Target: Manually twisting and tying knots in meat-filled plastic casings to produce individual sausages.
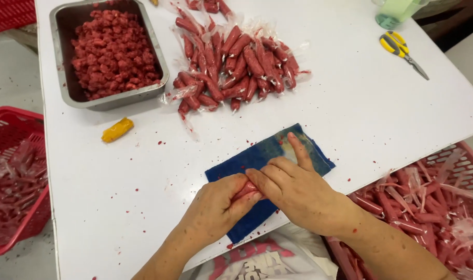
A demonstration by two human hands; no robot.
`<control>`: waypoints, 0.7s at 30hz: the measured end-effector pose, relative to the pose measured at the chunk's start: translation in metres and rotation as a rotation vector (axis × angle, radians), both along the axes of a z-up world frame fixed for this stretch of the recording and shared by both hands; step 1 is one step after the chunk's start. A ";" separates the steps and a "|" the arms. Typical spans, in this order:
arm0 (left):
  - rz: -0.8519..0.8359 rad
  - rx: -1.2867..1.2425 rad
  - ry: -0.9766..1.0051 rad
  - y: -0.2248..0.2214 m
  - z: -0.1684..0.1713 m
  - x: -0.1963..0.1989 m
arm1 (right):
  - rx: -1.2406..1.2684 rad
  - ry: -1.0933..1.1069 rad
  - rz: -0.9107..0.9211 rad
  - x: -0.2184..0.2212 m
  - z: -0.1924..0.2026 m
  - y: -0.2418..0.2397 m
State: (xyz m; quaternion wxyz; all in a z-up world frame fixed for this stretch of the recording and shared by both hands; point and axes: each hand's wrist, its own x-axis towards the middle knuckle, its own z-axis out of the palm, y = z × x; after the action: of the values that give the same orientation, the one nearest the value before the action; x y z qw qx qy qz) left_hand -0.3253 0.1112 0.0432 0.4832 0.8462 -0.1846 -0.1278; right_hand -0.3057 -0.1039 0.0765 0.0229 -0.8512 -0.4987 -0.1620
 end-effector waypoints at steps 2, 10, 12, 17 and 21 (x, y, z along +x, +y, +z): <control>0.013 0.010 0.060 0.003 0.001 -0.003 | -0.004 -0.042 0.011 0.003 -0.001 0.007; 0.019 0.129 0.255 0.002 0.003 0.005 | 0.027 -0.203 0.204 0.032 -0.042 0.024; 0.173 -0.130 0.363 -0.007 -0.011 0.010 | 0.089 -0.287 0.311 0.048 -0.032 0.030; -0.167 0.087 0.296 0.028 0.009 -0.024 | -0.014 -0.507 0.455 0.046 0.028 0.006; -0.373 -0.036 0.457 0.068 -0.019 -0.029 | 0.000 -0.447 0.446 0.054 0.034 0.004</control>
State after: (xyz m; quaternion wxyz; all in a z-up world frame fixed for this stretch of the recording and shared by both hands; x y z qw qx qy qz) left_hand -0.3540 0.1792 0.0244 0.4954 0.7382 -0.2255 -0.3985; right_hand -0.2516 -0.0995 0.1106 -0.0525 -0.6640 -0.6658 -0.3362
